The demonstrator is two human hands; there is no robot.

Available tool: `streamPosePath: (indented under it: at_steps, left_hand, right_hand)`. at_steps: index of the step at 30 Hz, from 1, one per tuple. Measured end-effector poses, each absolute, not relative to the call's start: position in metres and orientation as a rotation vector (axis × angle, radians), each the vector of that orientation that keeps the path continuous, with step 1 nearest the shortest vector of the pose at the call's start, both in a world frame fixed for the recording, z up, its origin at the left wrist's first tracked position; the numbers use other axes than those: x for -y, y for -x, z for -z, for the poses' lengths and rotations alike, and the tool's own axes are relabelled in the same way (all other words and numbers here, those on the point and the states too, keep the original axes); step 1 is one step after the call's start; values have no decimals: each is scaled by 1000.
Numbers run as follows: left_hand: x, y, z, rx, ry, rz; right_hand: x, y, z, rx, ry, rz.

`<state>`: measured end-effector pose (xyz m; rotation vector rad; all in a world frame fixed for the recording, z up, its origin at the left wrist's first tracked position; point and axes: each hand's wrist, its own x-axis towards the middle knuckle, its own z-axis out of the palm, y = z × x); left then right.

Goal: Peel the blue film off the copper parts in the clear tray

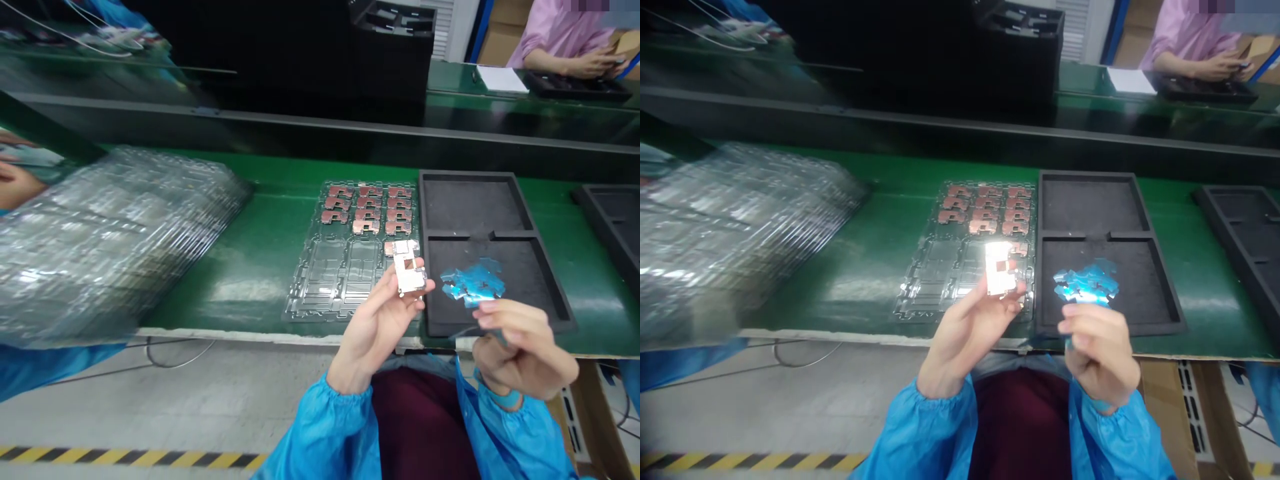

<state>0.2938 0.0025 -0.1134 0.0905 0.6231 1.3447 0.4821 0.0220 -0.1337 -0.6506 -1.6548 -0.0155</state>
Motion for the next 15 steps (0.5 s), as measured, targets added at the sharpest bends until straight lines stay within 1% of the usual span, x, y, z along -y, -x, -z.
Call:
streamPosePath:
  at_steps: [3, 5, 7, 9, 11, 13, 15]
  left_hand:
    - [-3, -294, 115, -648, -135, -1343]
    - [-3, -295, 116, -641, -183, -1325]
    - [-2, -297, 118, -624, -224, -1311]
    - [-2, -299, 120, -613, -264, -1300]
    - [-1, -301, 121, -622, -309, -1281]
    - [-1, -303, 121, -644, -362, -1261]
    - [0, -304, 120, -671, -408, -1248]
  right_hand:
    - [-43, -503, 145, 1648, 983, 27]
    - [-58, -521, 157, 1800, 1242, -3]
    - [-67, -535, 166, 1978, 1370, 2]
    - [-67, -538, 166, 2041, 1377, 45]
    - [-58, -528, 154, 1955, 1290, 52]
    - [-45, -512, 133, 1852, 1111, 15]
    - [-33, -494, 113, 1901, 919, 25]
